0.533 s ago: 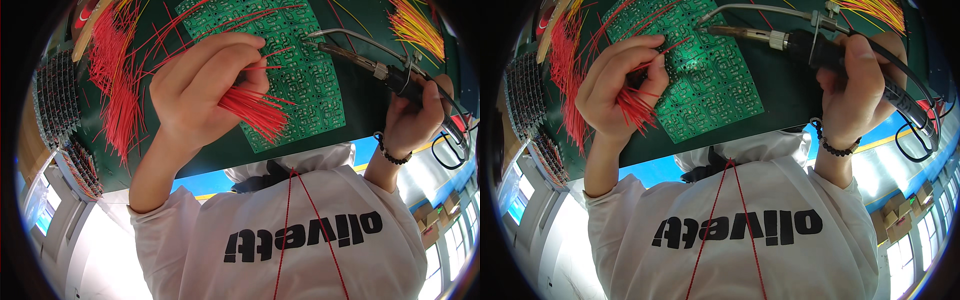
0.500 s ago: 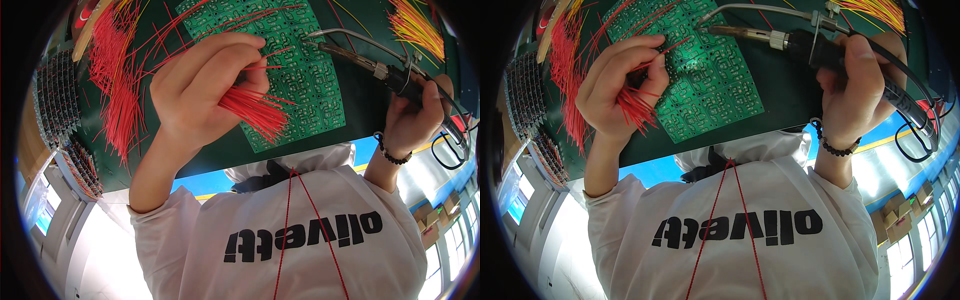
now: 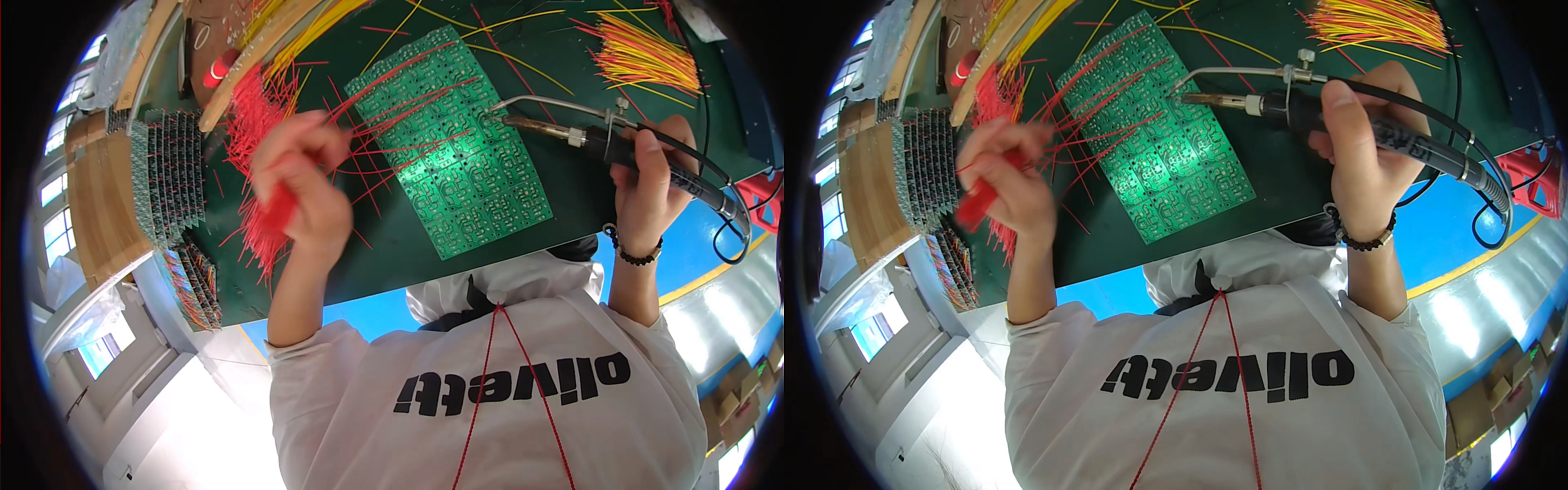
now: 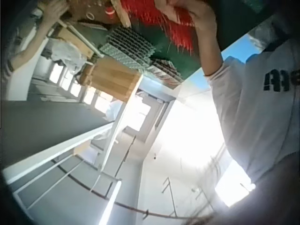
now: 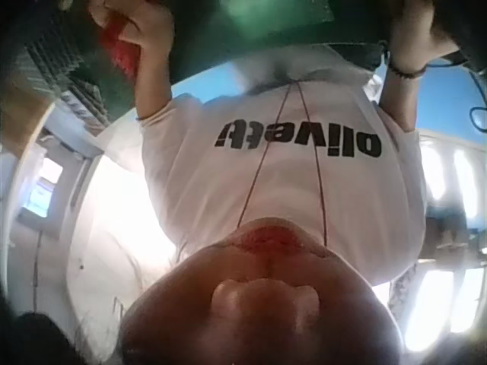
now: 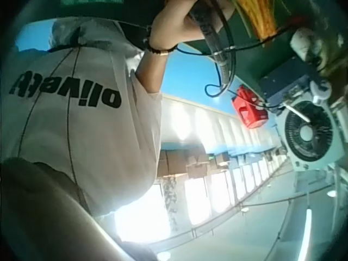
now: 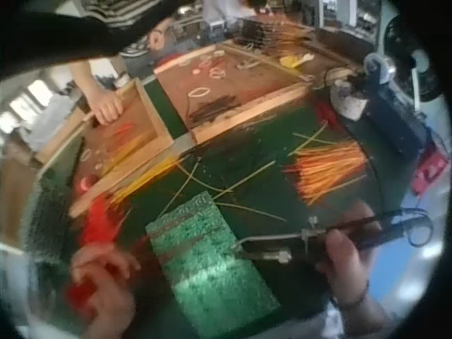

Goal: Soldering wires onto a green printed circuit board (PCB) at an assembly station.

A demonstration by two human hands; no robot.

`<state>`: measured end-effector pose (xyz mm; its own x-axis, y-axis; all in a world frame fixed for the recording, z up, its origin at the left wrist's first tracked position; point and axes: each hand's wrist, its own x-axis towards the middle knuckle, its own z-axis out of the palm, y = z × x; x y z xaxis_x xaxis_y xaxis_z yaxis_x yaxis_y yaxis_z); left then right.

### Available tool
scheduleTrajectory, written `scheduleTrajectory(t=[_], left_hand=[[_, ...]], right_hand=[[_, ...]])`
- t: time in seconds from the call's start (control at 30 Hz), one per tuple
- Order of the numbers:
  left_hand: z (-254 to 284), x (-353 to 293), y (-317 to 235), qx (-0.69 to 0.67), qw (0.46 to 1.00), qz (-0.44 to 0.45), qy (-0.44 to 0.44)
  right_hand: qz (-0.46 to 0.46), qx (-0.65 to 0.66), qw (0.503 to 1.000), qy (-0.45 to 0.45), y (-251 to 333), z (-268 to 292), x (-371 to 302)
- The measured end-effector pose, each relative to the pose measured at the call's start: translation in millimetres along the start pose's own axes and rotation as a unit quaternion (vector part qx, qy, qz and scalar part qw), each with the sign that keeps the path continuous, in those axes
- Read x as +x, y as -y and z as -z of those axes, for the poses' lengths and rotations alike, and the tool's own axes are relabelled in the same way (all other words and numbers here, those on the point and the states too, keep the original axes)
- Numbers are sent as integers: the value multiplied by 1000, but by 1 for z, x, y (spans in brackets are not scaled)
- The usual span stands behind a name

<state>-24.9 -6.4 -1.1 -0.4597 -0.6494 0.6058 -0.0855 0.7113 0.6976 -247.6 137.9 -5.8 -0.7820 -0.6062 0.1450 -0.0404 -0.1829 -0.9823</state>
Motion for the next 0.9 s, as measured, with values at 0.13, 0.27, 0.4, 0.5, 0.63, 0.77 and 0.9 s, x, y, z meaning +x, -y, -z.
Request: scheduleTrajectory(t=[0.13,0.27,0.4,0.5,0.63,0.77,0.9], left_hand=[[18,16,-3,-146,984,16,-98],[25,25,-22,-143,980,48,-128],[12,20,-32,-188,973,112,-73],[4,18,-36,-231,957,167,55],[-7,20,-34,-145,967,158,138],[-28,24,-30,31,976,17,216],[-41,11,-14,88,974,-69,198]], right_hand=[[9,5,1000,8,1,4,0],[-4,7,1000,12,2,4,1],[-3,17,1000,-5,1,11,6],[-12,10,1000,-16,-3,17,10],[-21,25,999,-19,-3,17,13],[-18,24,999,-27,-5,16,13],[-18,10,999,-31,-8,16,12]])
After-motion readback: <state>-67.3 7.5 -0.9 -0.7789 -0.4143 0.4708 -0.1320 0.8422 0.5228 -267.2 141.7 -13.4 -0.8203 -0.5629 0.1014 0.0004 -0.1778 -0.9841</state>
